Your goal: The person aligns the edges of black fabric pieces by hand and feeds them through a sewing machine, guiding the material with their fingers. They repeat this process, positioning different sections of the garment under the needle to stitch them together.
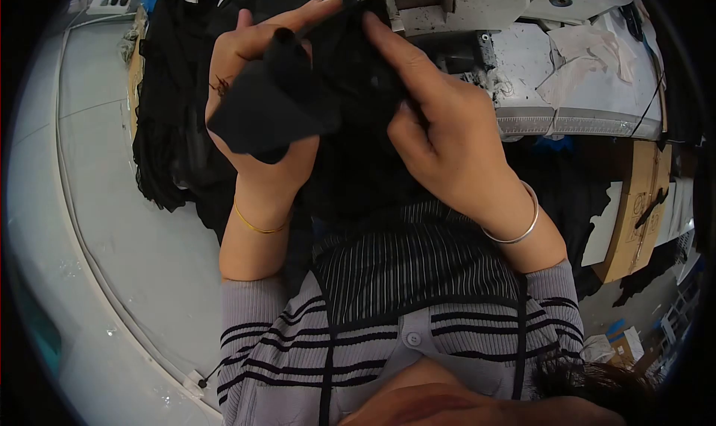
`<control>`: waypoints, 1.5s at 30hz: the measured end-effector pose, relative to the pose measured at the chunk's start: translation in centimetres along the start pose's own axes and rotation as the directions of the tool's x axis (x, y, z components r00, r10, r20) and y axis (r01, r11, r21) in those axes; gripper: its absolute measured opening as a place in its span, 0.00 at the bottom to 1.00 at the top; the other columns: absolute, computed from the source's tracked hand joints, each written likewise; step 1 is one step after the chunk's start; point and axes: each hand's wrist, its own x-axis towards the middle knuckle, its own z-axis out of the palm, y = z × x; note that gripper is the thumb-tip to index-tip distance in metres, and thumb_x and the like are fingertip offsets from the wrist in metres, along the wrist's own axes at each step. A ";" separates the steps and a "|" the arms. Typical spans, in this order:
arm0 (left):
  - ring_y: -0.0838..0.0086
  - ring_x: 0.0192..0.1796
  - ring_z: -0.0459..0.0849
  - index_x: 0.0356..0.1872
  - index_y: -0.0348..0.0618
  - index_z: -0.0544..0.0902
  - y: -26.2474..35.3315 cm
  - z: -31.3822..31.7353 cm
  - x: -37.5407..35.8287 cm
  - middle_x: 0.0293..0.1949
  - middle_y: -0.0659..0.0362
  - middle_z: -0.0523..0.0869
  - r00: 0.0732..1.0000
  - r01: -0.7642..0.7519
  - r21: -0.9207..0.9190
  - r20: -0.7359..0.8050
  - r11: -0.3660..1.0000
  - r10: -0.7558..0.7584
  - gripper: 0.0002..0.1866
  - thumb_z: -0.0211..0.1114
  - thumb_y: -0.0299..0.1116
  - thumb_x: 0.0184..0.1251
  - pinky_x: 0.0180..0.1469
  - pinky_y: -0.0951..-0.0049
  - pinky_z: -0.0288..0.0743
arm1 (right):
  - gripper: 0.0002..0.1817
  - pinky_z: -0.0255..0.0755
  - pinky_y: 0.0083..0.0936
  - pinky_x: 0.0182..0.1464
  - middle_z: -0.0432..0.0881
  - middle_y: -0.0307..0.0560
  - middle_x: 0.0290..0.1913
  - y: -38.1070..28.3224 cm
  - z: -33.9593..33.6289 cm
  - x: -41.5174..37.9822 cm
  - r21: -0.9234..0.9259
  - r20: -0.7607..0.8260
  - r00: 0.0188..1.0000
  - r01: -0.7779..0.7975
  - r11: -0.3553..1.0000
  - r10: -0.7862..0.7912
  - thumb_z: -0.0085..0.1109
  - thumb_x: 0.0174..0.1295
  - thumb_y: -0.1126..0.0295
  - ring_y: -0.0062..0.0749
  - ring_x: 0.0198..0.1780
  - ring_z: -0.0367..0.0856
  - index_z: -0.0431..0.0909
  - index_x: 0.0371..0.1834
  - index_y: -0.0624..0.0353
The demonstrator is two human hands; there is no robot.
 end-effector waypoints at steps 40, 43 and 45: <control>0.61 0.59 0.88 0.46 0.41 0.77 0.6 -0.5 -0.2 0.50 0.51 0.92 0.983 0.011 -0.054 0.182 0.998 -0.001 0.14 0.71 0.32 0.64 0.80 0.49 0.52 | 0.06 0.67 0.20 0.29 0.77 0.42 0.25 2.1 2.5 -1.1 0.412 -0.070 0.960 -0.218 0.885 0.270 0.67 0.66 0.75 0.21 0.25 0.74 0.79 0.40 0.62; 0.60 0.59 0.89 0.41 0.42 0.77 0.3 -0.4 -0.2 0.50 0.46 0.92 0.988 0.154 -0.242 0.048 0.958 -0.147 0.12 0.70 0.35 0.66 0.80 0.49 0.51 | 0.05 0.67 0.19 0.28 0.79 0.43 0.23 1.6 2.3 -1.6 0.398 -0.059 0.963 -0.217 0.891 0.261 0.66 0.67 0.75 0.19 0.23 0.75 0.79 0.39 0.62; 0.60 0.58 0.89 0.40 0.42 0.78 0.7 -0.4 -0.1 0.50 0.48 0.92 0.996 0.056 -0.165 0.072 0.985 -0.044 0.12 0.70 0.36 0.65 0.80 0.48 0.52 | 0.05 0.67 0.19 0.27 0.80 0.44 0.23 1.6 2.7 -1.9 0.400 -0.098 0.964 -0.188 0.897 0.246 0.66 0.67 0.76 0.19 0.23 0.76 0.79 0.39 0.62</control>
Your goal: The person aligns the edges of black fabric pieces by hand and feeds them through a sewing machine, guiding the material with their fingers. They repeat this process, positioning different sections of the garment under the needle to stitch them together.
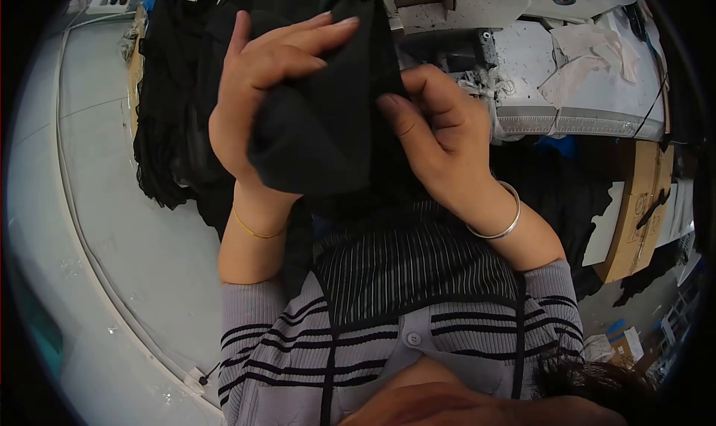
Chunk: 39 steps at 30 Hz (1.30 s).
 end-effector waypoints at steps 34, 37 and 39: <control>0.54 0.52 0.91 0.52 0.36 0.72 0.8 -0.5 -1.7 0.46 0.41 0.89 0.976 -0.017 -0.029 -0.216 0.999 0.010 0.10 0.61 0.29 0.78 0.74 0.45 0.68 | 0.32 0.65 0.21 0.25 0.68 0.35 0.19 -1.1 -1.0 -0.8 -0.308 -0.033 0.946 0.297 0.904 -0.322 0.75 0.58 0.78 0.25 0.20 0.68 0.76 0.68 0.60; 0.53 0.51 0.91 0.52 0.34 0.71 1.6 0.0 -1.6 0.46 0.42 0.88 0.965 0.033 0.007 -0.260 0.999 -0.030 0.09 0.58 0.28 0.80 0.72 0.46 0.71 | 0.33 0.66 0.23 0.27 0.68 0.36 0.19 -0.5 -1.0 -1.3 -0.310 -0.011 0.961 0.259 0.915 -0.276 0.74 0.57 0.79 0.26 0.20 0.68 0.76 0.69 0.60; 0.53 0.51 0.91 0.52 0.34 0.71 1.9 0.1 -1.5 0.46 0.42 0.88 0.960 0.068 0.060 -0.277 0.996 -0.049 0.08 0.56 0.27 0.81 0.70 0.47 0.73 | 0.34 0.67 0.24 0.27 0.69 0.37 0.19 -0.2 -1.0 -1.2 -0.330 0.007 0.953 0.288 0.899 -0.303 0.73 0.57 0.80 0.28 0.20 0.69 0.75 0.70 0.60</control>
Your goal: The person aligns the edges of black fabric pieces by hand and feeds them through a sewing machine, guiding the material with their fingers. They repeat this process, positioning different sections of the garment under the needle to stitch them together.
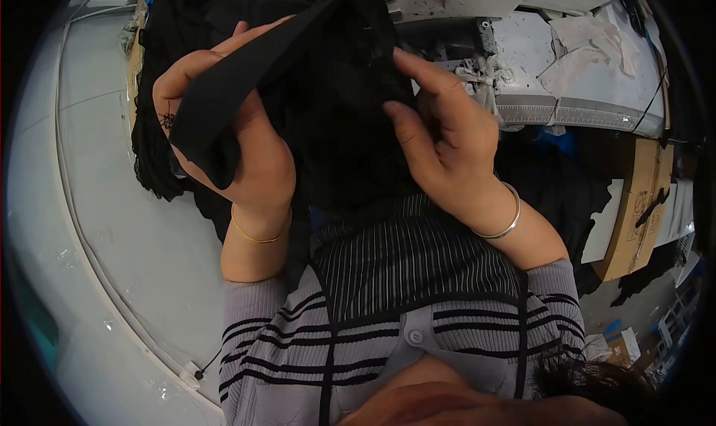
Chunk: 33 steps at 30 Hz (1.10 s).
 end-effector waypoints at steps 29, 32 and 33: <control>0.51 0.63 0.86 0.48 0.41 0.62 -1.2 0.7 0.4 0.54 0.40 0.89 0.971 0.042 0.016 0.237 0.999 -0.045 0.06 0.49 0.29 0.82 0.80 0.42 0.50 | 0.37 0.71 0.33 0.26 0.80 0.44 0.24 -1.6 -0.6 3.5 -0.523 0.325 0.943 0.238 0.819 -0.066 0.61 0.49 0.85 0.38 0.21 0.78 0.74 0.70 0.64; 0.50 0.63 0.86 0.47 0.42 0.62 -1.4 0.9 0.1 0.53 0.41 0.90 0.945 -0.067 -0.061 0.316 0.996 0.083 0.09 0.54 0.31 0.79 0.80 0.38 0.45 | 0.35 0.70 0.32 0.26 0.79 0.44 0.22 -0.2 0.2 2.5 -0.428 0.187 0.953 0.298 0.853 -0.239 0.63 0.53 0.85 0.37 0.20 0.76 0.74 0.69 0.63; 0.49 0.63 0.86 0.47 0.42 0.62 -1.4 0.9 0.0 0.53 0.41 0.90 0.934 -0.081 -0.079 0.341 0.994 0.103 0.10 0.55 0.31 0.78 0.80 0.37 0.43 | 0.35 0.70 0.32 0.26 0.79 0.44 0.22 0.1 0.3 2.2 -0.430 0.185 0.953 0.296 0.853 -0.238 0.63 0.53 0.85 0.37 0.20 0.76 0.74 0.69 0.63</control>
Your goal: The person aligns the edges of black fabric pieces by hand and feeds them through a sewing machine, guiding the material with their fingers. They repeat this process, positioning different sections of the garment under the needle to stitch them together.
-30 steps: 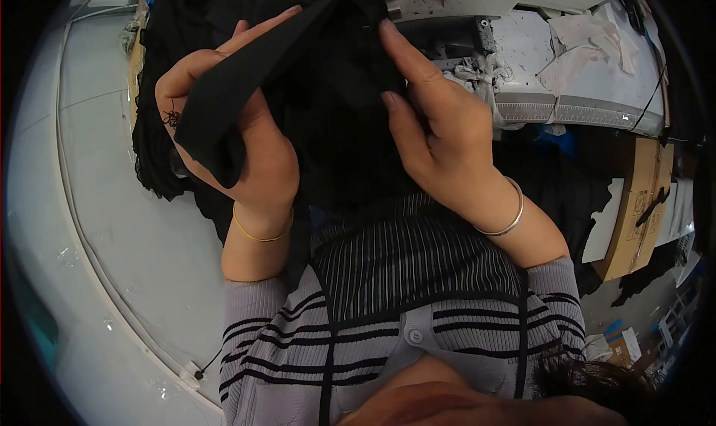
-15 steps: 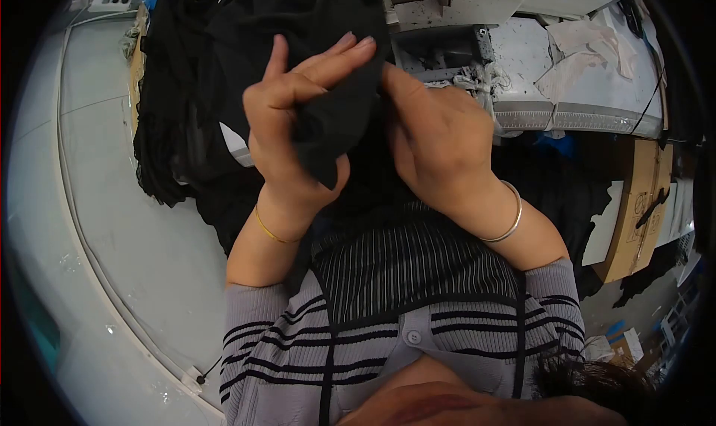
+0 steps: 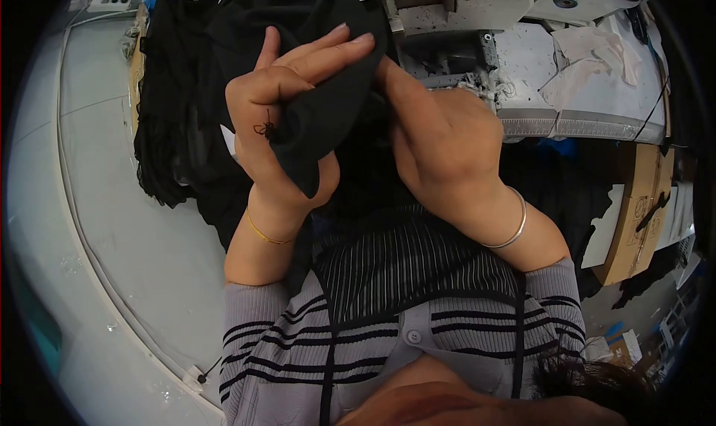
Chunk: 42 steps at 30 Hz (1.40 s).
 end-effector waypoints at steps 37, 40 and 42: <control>0.53 0.65 0.84 0.48 0.37 0.73 -2.1 -0.4 2.7 0.49 0.46 0.92 0.999 0.031 -0.002 0.018 1.000 -0.031 0.05 0.51 0.26 0.80 0.80 0.42 0.50 | 0.07 0.68 0.20 0.31 0.80 0.33 0.28 0.0 0.2 0.9 0.752 0.338 0.800 -0.546 0.369 0.495 0.66 0.69 0.74 0.14 0.29 0.73 0.81 0.46 0.64; 0.59 0.64 0.86 0.47 0.37 0.80 -3.3 -2.4 3.2 0.49 0.57 0.92 0.991 -0.076 0.048 0.113 0.996 0.070 0.12 0.70 0.31 0.69 0.78 0.38 0.52 | 0.10 0.72 0.18 0.46 0.84 0.33 0.39 0.0 -0.1 0.2 0.805 0.561 0.755 -0.593 -0.014 0.338 0.63 0.72 0.72 0.14 0.42 0.78 0.81 0.53 0.64; 0.60 0.63 0.86 0.47 0.35 0.83 -3.3 -4.1 3.9 0.49 0.56 0.91 0.969 -0.004 -0.128 0.245 0.992 0.036 0.20 0.71 0.43 0.68 0.76 0.42 0.57 | 0.14 0.73 0.16 0.50 0.85 0.36 0.45 -0.2 -0.8 0.3 0.738 0.674 0.705 -0.652 -0.175 0.219 0.64 0.73 0.67 0.13 0.46 0.78 0.80 0.54 0.65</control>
